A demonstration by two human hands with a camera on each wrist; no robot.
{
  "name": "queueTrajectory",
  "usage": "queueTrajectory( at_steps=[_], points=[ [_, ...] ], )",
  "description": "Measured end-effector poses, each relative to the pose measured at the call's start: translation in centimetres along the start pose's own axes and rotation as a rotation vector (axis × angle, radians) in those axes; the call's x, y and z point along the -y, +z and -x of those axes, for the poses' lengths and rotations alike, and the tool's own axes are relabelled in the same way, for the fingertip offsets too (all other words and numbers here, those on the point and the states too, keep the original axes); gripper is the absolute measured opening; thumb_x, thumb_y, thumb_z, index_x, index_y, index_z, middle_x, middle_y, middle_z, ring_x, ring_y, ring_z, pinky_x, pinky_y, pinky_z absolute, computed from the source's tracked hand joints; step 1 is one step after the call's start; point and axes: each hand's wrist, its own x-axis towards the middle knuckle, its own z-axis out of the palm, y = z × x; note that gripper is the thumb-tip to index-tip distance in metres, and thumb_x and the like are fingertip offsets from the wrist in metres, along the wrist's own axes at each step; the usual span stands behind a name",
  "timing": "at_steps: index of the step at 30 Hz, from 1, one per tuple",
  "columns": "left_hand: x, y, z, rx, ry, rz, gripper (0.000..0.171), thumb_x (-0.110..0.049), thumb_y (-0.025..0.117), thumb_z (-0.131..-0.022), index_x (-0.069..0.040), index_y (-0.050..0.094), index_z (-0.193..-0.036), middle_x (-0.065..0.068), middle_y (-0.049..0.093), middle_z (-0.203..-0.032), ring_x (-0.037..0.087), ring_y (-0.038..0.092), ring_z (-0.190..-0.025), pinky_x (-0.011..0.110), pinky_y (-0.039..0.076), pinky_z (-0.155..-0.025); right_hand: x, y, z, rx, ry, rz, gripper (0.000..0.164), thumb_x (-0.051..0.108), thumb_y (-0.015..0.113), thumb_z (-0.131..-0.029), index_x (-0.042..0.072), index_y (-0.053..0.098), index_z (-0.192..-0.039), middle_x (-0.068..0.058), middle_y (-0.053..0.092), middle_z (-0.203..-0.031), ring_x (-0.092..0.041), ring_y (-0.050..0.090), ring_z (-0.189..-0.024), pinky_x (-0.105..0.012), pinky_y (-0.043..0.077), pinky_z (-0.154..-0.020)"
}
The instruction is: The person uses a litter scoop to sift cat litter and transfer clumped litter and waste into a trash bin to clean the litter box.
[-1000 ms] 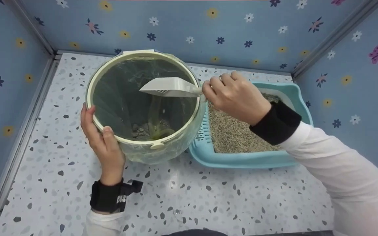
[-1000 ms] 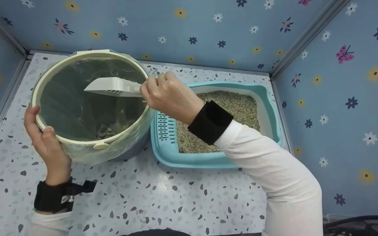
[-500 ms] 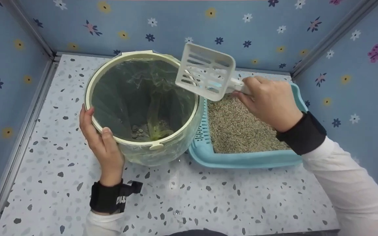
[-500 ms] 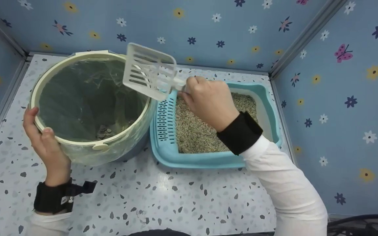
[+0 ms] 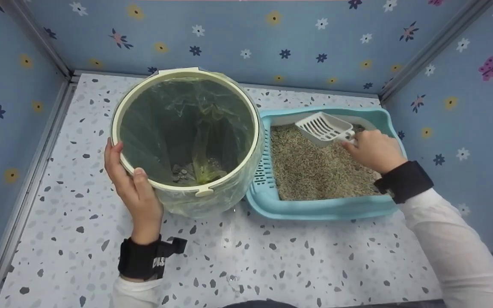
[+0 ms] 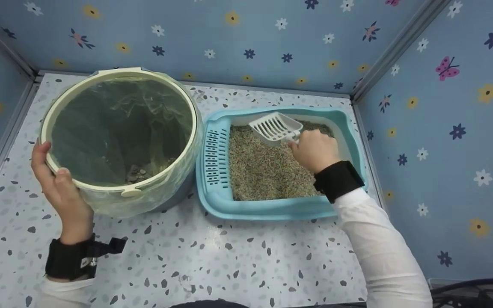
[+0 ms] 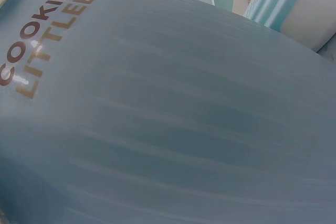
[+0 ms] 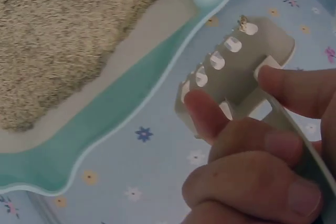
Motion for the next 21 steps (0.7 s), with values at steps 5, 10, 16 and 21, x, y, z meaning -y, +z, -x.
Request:
queueTrajectory(
  at_steps=[5, 10, 16, 21],
  points=[
    [0.0, 0.0, 0.0, 0.002, 0.011, -0.003, 0.047, -0.003, 0.035, -0.086, 0.016, 0.037, -0.129, 0.032, 0.026, -0.144, 0.029, 0.023, -0.139, 0.034, 0.013, -0.115, -2.3, 2.0, -1.0, 0.178, 0.046, 0.025, 0.046, 0.046, 0.046, -0.094, 0.011, 0.044, -0.064, -0.008, 0.046, -0.064, -0.024, 0.050, -0.055, -0.039, 0.040, -0.051],
    [0.1, -0.1, 0.0, 0.004, 0.013, -0.001, 0.047, -0.003, 0.035, -0.086, 0.016, 0.037, -0.129, 0.032, 0.026, -0.144, 0.030, 0.023, -0.140, 0.034, 0.013, -0.115, -3.5, 3.7, -1.6, 0.264, 0.069, 0.021, 0.043, 0.042, 0.046, -0.095, 0.004, 0.055, -0.078, -0.009, 0.050, -0.068, -0.024, 0.050, -0.057, -0.038, 0.039, -0.052],
    [0.1, -0.1, 0.0, 0.003, 0.007, -0.010, 0.047, -0.003, 0.034, -0.087, 0.015, 0.036, -0.129, 0.033, 0.026, -0.144, 0.029, 0.023, -0.139, 0.034, 0.014, -0.114, -3.9, 5.2, -2.1, 0.308, 0.040, 0.028, 0.043, 0.037, 0.047, -0.095, 0.004, 0.056, -0.069, -0.009, 0.051, -0.065, -0.021, 0.048, -0.053, -0.040, 0.043, -0.054],
    [0.1, 0.0, 0.1, 0.001, -0.002, -0.019, 0.046, -0.004, 0.034, -0.087, 0.015, 0.037, -0.129, 0.032, 0.025, -0.144, 0.029, 0.023, -0.139, 0.033, 0.014, -0.114, -3.8, 6.3, -2.7, 0.330, 0.042, 0.024, 0.045, 0.033, 0.044, -0.097, 0.005, 0.055, -0.064, -0.022, 0.059, -0.075, -0.029, 0.055, -0.061, -0.049, 0.047, -0.068]
  ],
)
